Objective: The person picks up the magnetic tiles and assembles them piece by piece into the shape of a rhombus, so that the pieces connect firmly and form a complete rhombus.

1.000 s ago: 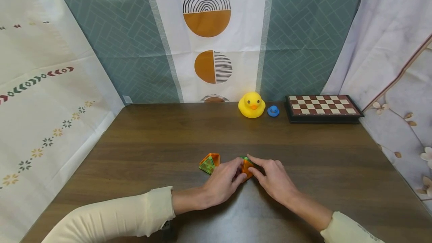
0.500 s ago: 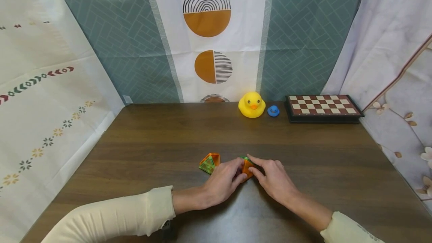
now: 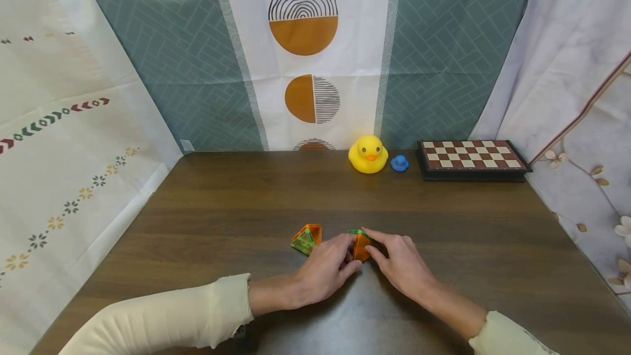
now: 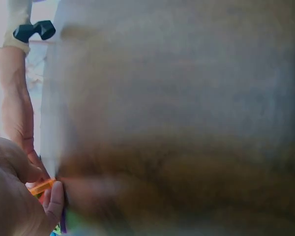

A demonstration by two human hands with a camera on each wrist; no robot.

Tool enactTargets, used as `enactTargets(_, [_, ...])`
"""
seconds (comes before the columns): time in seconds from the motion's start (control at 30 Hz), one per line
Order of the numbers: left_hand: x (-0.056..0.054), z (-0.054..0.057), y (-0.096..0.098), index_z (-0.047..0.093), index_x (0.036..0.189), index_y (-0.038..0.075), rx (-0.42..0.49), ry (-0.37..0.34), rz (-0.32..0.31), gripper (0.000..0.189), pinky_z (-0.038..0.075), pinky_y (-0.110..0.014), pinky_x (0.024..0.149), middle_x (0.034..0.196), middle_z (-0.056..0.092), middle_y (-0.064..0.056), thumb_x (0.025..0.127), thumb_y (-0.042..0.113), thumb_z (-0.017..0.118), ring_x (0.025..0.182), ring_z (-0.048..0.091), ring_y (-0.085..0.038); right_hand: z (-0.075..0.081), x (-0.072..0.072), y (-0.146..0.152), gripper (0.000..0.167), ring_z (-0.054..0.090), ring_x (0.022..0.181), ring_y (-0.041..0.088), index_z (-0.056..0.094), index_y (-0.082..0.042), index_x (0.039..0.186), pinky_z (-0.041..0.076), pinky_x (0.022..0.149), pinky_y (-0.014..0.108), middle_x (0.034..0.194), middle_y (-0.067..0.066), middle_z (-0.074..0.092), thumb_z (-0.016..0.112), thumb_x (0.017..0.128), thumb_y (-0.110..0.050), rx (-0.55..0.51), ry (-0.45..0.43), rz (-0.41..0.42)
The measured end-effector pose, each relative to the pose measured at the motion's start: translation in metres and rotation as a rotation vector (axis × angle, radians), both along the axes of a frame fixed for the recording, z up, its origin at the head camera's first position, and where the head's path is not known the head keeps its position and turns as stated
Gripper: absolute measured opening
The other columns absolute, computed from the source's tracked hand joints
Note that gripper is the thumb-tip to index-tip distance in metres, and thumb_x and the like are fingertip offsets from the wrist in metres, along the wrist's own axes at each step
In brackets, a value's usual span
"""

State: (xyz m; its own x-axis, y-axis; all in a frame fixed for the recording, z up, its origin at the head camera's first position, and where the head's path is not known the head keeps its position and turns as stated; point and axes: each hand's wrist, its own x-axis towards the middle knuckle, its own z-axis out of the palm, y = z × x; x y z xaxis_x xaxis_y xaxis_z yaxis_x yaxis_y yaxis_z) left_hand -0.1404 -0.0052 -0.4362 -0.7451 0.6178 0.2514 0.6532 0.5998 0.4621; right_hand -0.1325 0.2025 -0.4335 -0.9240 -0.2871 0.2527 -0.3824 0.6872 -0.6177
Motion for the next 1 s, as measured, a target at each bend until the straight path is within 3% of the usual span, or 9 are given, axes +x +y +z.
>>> enactTargets(0.27, [0.01,0.007,-0.009,0.054,0.144,-0.003,-0.048,-0.04,0.001,0.051,0.055,-0.021,0.089,0.121,0.068,-0.008,0.101,0.013,0.076,0.103,0.065,-0.009,-0.002,0.001,0.002,0.04,0.075,0.102,0.022,0.071,-0.001,0.137,0.063,0.08,0.041,0.121,0.015,0.077,0.077,0.097,-0.004,0.004,-0.009,-0.001])
enactTargets(0.43, [0.012,0.015,-0.02,0.055,0.145,-0.003,-0.042,-0.042,-0.009,0.051,0.054,-0.017,0.09,0.126,0.067,-0.01,0.1,0.008,0.075,0.108,0.067,-0.01,-0.002,0.0,0.002,0.042,0.076,0.106,0.028,0.07,0.0,0.138,0.062,0.084,0.045,0.123,0.016,0.076,0.078,0.097,-0.004,0.008,-0.018,0.009])
enactTargets(0.57, [0.01,0.025,-0.033,0.057,0.143,-0.003,-0.007,-0.009,-0.059,0.046,0.052,-0.012,0.085,0.126,0.07,-0.011,0.1,0.004,0.074,0.102,0.069,-0.008,-0.001,0.0,0.003,0.046,0.074,0.11,0.034,0.068,-0.001,0.14,0.06,0.089,0.05,0.126,0.017,0.075,0.079,0.096,-0.005,0.005,-0.034,0.023])
enactTargets(0.67, [0.003,0.032,-0.046,0.06,0.141,0.001,0.02,0.067,-0.15,0.044,0.053,-0.015,0.09,0.129,0.07,-0.009,0.1,0.006,0.075,0.106,0.07,-0.012,-0.001,0.0,0.004,0.048,0.074,0.111,0.035,0.068,-0.001,0.14,0.06,0.091,0.052,0.126,0.016,0.075,0.081,0.094,-0.006,-0.002,-0.045,0.032])
enactTargets(0.8, [-0.012,0.037,-0.065,0.062,0.141,0.009,0.029,0.227,-0.25,0.048,0.051,-0.025,0.106,0.138,0.066,-0.003,0.097,0.014,0.081,0.125,0.063,-0.015,-0.001,-0.001,0.004,0.048,0.074,0.112,0.034,0.068,-0.002,0.14,0.059,0.092,0.052,0.126,0.014,0.075,0.082,0.094,-0.006,-0.009,-0.048,0.039])
enactTargets(0.87, [-0.02,0.037,-0.074,0.061,0.144,0.01,0.033,0.298,-0.258,0.054,0.049,-0.027,0.109,0.142,0.064,-0.002,0.095,0.019,0.084,0.131,0.058,-0.015,-0.001,-0.002,0.004,0.048,0.074,0.112,0.033,0.068,-0.002,0.139,0.059,0.093,0.052,0.127,0.014,0.075,0.082,0.094,-0.006,-0.01,-0.049,0.041])
enactTargets(1.0, [-0.034,0.035,-0.092,0.054,0.152,0.008,0.048,0.355,-0.235,0.072,0.048,-0.029,0.111,0.152,0.057,-0.005,0.091,0.026,0.088,0.138,0.053,-0.018,-0.001,-0.003,0.005,0.047,0.074,0.111,0.032,0.069,-0.003,0.138,0.059,0.092,0.052,0.125,0.013,0.075,0.082,0.093,-0.006,-0.016,-0.057,0.034])
